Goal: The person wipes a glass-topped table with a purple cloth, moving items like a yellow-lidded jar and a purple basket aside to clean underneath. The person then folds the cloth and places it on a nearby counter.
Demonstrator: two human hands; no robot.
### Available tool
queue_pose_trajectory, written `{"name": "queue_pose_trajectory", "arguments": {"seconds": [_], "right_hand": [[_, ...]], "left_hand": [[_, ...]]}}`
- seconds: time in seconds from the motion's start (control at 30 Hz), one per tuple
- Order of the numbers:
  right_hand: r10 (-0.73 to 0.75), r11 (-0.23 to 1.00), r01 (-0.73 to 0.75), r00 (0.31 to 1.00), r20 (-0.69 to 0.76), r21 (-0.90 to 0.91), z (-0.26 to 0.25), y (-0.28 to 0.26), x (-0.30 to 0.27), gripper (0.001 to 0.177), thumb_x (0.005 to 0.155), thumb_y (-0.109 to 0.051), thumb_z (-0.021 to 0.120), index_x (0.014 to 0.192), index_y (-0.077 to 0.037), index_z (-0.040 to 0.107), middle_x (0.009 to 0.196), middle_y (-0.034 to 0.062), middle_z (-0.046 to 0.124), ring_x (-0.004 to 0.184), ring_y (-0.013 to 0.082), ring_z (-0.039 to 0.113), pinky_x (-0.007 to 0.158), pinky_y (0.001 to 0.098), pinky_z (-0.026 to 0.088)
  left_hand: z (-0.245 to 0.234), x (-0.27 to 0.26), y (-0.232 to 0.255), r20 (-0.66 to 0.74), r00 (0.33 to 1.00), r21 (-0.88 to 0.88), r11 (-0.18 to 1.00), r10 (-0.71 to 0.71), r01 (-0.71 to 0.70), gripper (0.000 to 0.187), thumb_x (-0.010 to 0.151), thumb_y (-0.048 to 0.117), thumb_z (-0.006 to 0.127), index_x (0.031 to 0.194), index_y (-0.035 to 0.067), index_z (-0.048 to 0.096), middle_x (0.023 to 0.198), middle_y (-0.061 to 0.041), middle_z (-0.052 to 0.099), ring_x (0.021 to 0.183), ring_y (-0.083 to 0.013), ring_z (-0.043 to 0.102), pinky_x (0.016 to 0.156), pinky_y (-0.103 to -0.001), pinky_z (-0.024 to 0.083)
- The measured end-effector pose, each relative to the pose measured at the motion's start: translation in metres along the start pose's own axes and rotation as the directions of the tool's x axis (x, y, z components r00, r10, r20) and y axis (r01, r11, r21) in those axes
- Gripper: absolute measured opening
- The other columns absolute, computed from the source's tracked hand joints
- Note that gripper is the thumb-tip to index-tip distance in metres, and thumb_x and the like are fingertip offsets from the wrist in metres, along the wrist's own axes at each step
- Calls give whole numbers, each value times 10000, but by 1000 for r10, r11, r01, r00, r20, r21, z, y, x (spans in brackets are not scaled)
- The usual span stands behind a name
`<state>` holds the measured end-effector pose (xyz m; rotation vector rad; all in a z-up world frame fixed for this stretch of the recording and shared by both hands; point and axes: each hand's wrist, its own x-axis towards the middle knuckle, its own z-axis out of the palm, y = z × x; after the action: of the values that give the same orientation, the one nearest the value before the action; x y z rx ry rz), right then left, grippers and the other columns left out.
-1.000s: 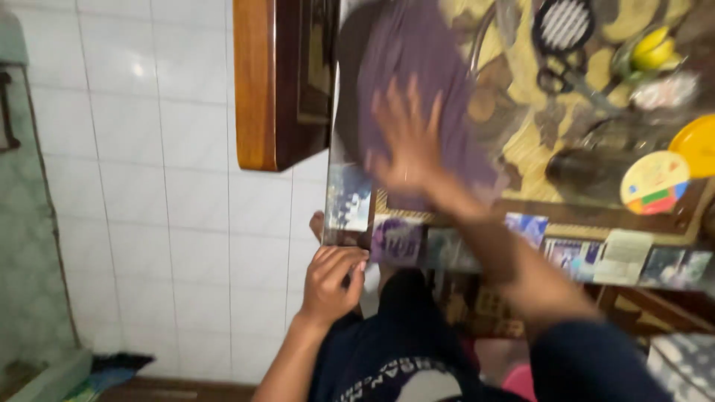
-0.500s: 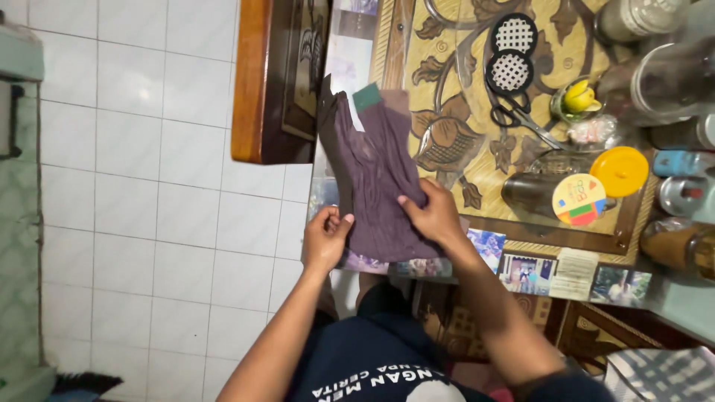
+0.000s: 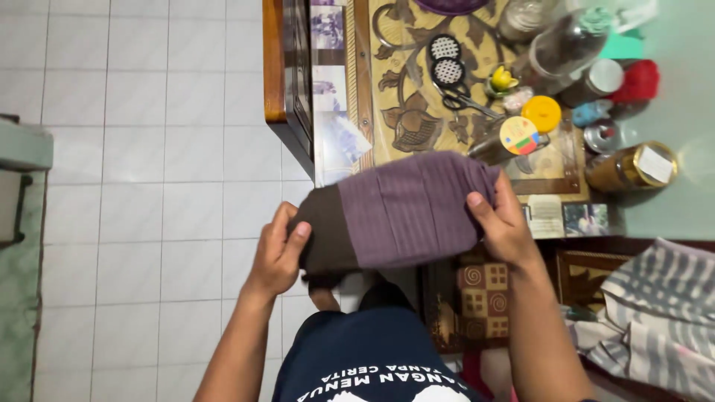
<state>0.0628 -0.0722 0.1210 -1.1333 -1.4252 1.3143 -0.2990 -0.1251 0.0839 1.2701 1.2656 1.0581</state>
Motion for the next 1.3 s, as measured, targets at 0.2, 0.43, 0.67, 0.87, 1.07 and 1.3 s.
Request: {"name": "queue_pose_trajectory", "arguments": {"seconds": [0.2,0.43,0.67,0.87,1.07,1.3], "right_hand": [[-242,955,239,970,1,-173,-14,-26,40,504,1102,-213,597,1514,19,422,1472,92,546,1371,191,519,1245,341,365],[108,827,-317,900,-422,-464,-17,156,113,797,882,-370,767,1470,28,405,1427,237,569,1337,314,565,1106,401,445],[-220,517,-38,959,-176,-855,5,218,51,718,782,-139,775,1400,37,453,1484,309,419,1363,480,389,1130,565,340],[-79,561,123,992,95,-819,37,216,126,575,825,-174,760,1334,-42,527,1465,209,498,1393,422,437,1119,546,347],[-179,568,104,984,0,-816,18,222,211,627,930,-211,693,1485,-35,459,1533,202,479,1463,396,409,1195,568,337],[280,347,328,858,431,-878,75,234,124,1078,742,-864,543,1590,-259,268,1661,228,64,1444,590,-67,976,910,-50]], "left_hand": [[-7,56,15,-54,942,63,942,332,-329,243,1102,264,547,1032,39,488,864,-75,562,833,-137,509,775,-308,470],[62,143,-137,-298,950,335,921,-97,199,732,882,279,772,1423,21,352,1207,-313,641,1120,-463,639,954,-462,509],[93,64,-187,-306,945,581,764,-113,280,868,801,179,822,1476,-32,319,1573,-269,364,1345,-420,439,1061,-501,406],[92,64,-160,-411,802,539,594,-433,597,943,723,334,913,1451,47,388,1485,-160,421,1358,-372,401,1116,-523,362],[87,78,-121,-309,848,738,454,-430,499,1056,629,274,943,1493,50,379,1519,-210,301,1353,-410,310,1084,-565,257],[110,75,-105,-183,980,633,771,72,62,501,791,161,810,1241,51,620,1383,-157,540,1311,-384,477,1077,-509,359]]}}
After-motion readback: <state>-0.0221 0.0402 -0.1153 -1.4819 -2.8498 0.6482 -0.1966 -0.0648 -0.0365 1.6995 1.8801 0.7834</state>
